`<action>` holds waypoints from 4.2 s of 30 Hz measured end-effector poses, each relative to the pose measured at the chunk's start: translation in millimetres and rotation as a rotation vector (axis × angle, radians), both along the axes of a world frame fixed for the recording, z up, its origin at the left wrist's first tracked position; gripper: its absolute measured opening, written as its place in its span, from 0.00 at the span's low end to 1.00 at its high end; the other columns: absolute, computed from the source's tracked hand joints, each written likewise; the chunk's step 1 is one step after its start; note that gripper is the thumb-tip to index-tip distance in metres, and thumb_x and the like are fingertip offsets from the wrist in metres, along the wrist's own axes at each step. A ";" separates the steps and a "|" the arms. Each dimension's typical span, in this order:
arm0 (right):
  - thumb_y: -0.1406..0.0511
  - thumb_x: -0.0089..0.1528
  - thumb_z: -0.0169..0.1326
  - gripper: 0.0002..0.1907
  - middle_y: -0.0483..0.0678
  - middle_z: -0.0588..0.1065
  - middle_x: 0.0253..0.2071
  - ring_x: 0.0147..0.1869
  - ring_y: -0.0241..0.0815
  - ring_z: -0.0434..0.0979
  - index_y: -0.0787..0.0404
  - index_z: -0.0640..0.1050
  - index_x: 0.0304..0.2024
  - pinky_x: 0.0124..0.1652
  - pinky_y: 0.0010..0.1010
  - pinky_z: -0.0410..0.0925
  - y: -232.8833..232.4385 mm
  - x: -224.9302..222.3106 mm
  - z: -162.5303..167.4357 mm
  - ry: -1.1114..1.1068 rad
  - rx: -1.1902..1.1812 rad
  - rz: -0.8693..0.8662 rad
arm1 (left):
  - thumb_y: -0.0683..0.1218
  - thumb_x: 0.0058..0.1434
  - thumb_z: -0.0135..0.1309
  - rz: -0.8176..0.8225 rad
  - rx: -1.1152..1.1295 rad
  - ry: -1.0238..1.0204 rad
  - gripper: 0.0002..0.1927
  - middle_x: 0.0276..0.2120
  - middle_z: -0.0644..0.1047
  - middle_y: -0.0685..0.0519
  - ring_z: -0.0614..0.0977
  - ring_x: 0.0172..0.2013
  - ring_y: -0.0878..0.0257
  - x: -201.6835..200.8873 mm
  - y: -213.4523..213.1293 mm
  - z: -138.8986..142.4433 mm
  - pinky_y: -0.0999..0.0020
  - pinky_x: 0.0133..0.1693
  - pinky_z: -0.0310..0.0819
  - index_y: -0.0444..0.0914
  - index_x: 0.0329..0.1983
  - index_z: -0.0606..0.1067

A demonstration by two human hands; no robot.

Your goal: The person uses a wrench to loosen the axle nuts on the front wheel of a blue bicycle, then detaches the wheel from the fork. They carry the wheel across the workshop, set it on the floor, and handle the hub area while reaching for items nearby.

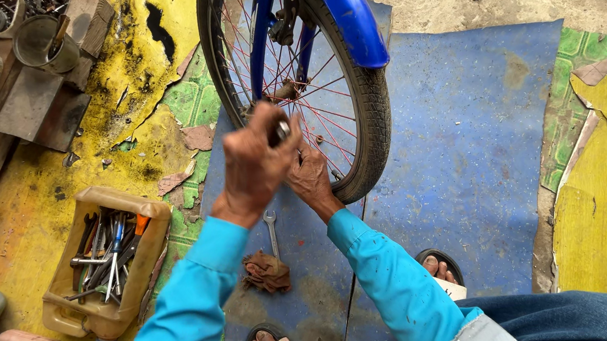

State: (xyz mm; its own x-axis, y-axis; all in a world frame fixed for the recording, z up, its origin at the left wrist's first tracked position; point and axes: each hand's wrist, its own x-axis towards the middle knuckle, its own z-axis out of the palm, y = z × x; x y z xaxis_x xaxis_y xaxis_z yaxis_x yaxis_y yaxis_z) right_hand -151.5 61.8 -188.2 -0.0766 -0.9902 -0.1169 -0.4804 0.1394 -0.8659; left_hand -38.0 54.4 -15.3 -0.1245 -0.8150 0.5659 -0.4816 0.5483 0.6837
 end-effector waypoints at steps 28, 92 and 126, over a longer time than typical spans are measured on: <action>0.57 0.72 0.48 0.23 0.46 0.67 0.17 0.21 0.32 0.65 0.65 0.75 0.61 0.21 0.32 0.59 -2.6 6.9 10.6 -0.078 -0.049 -0.029 | 0.46 0.77 0.60 0.419 -0.028 -0.006 0.22 0.25 0.71 0.49 0.73 0.29 0.58 118.4 -215.9 -87.4 0.54 0.37 0.70 0.33 0.31 0.65; 0.58 0.71 0.49 0.22 0.47 0.70 0.19 0.22 0.33 0.69 0.67 0.76 0.60 0.23 0.32 0.62 -8.9 11.8 3.8 -0.068 -0.108 -0.033 | 0.63 0.69 0.57 0.175 0.119 -0.505 0.35 0.57 0.76 0.34 0.76 0.58 0.39 112.1 -77.2 -139.2 0.48 0.65 0.64 0.28 0.60 0.73; 0.56 0.71 0.47 0.24 0.52 0.78 0.25 0.26 0.36 0.78 0.66 0.75 0.61 0.25 0.33 0.70 -10.8 14.7 5.8 -0.091 -0.085 -0.036 | 0.71 0.72 0.39 0.409 0.606 -0.308 0.39 0.14 0.68 0.43 0.70 0.19 0.44 64.9 -33.7 -157.1 0.49 0.28 0.64 0.35 0.20 0.72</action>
State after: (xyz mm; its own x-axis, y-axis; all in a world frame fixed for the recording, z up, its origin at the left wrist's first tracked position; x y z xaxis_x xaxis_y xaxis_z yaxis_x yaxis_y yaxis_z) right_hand -136.8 50.9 -182.4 -0.1048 -0.9936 -0.0411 -0.3958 0.0795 -0.9149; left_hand 26.9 20.7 -172.4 0.1728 -0.9850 -0.0017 -0.7807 -0.1380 0.6095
